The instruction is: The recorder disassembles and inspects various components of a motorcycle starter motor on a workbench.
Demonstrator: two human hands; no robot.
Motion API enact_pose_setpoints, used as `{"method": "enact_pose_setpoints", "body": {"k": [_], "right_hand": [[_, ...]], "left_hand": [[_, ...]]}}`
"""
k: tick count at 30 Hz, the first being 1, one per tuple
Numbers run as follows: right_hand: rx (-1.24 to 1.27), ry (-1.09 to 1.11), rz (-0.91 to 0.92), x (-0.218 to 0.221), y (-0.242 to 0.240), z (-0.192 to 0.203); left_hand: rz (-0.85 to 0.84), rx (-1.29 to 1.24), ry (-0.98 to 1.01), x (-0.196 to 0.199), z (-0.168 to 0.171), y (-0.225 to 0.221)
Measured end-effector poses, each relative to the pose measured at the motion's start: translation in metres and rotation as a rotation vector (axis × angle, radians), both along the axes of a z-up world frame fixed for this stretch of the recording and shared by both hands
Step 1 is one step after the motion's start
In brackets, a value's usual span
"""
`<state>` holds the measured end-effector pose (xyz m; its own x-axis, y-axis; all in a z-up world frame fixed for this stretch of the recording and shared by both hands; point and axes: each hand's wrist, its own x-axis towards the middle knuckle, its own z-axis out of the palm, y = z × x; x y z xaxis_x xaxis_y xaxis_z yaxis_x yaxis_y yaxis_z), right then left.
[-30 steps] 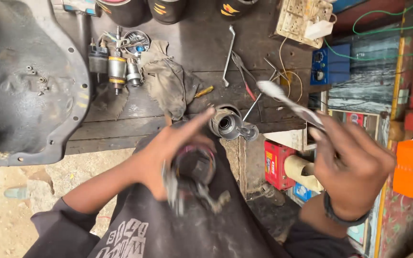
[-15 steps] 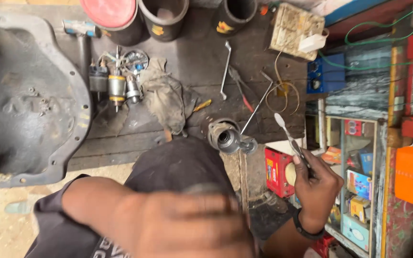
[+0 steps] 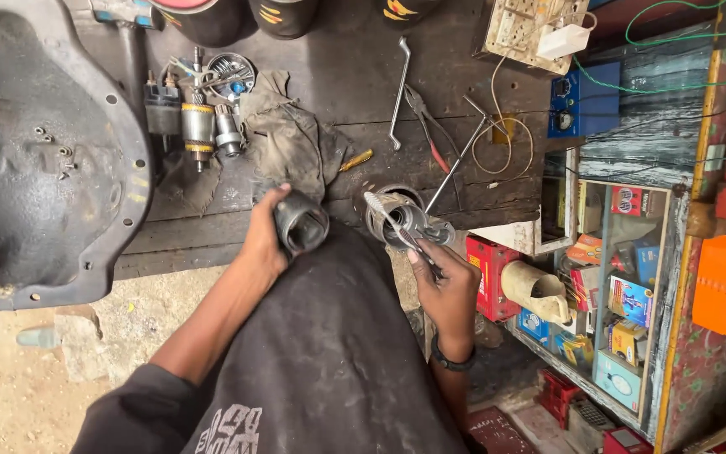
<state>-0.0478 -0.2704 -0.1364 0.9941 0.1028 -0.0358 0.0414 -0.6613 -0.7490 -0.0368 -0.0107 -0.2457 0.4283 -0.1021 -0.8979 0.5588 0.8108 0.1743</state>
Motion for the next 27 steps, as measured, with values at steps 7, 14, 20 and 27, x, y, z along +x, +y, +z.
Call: {"method": "enact_pose_setpoints", "body": {"k": [7,14,20,27], "right_hand": [[0.051,-0.094,-0.136,0.002,-0.008,-0.009],[0.149,-0.100,-0.090,0.019,0.014,-0.013],[0.161,-0.109,0.102,0.031,0.042,-0.001],[0.153,-0.129,0.304,0.058,0.065,0.002]], "left_hand": [[-0.024,0.388,-0.047,0.041,-0.053,-0.004],[-0.232,1.724,-0.875,0.077,-0.054,0.003],[-0.165,1.626,-0.964,0.066,-0.065,0.036],[0.145,1.776,-0.617,0.073,-0.080,0.090]]}}
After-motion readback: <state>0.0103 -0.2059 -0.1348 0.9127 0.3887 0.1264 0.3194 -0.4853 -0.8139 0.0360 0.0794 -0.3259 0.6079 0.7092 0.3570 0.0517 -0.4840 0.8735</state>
